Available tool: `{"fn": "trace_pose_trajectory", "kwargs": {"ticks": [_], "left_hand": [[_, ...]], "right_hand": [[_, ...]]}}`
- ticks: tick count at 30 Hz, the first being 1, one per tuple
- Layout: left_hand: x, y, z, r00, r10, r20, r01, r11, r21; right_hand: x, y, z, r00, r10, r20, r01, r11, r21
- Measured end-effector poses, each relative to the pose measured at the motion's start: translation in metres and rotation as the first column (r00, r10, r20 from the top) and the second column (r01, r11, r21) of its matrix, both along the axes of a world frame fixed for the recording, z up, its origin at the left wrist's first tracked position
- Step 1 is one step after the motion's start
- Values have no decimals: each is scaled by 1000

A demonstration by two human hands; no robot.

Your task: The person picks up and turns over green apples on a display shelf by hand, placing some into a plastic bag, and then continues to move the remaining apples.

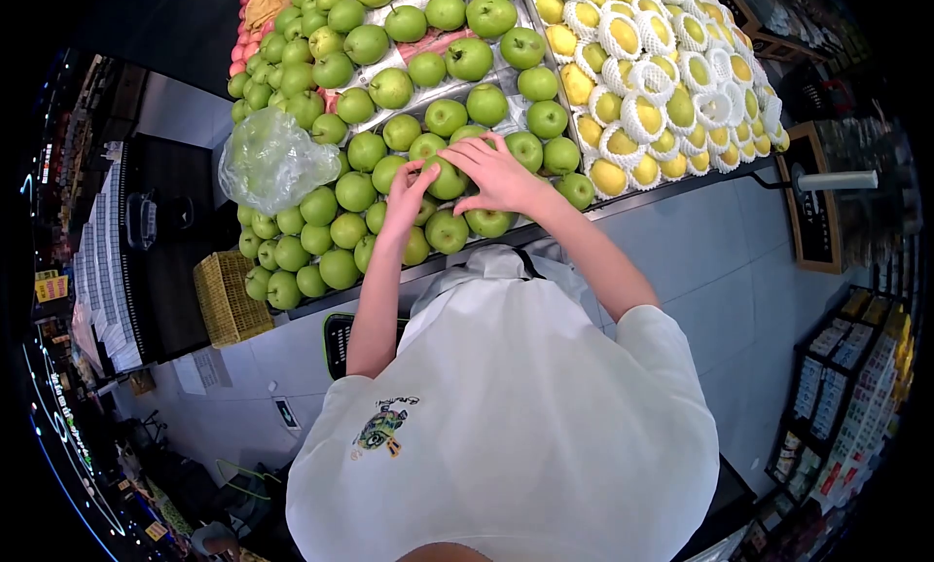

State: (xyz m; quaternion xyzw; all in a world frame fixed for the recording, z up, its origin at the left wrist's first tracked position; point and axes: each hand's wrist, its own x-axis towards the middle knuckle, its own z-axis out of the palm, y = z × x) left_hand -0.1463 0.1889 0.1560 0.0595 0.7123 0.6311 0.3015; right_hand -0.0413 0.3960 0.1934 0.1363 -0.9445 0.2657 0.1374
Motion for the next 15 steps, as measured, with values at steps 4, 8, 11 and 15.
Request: {"fn": "trace_pose_trajectory", "kwargs": {"ticks": [4,8,11,15], "left_hand": [[0,-5,25,987,-135,-89,110,965,-239],[-11,-5,-3,977,-161,-140,119,957,-266],[-5,0,12,952,-199,-234,102,924,-368],[-3,-2,17,939,-219,-267,107,919,-380]], "right_hand": [[-6,-4,-6,1000,17,8,-17,999,-42],[-5,-7,2,992,95,81,-101,992,70],[-10,-14,9,991,80,105,-90,992,94],[-19,-27,25,978,37,204,-95,954,284]]}}
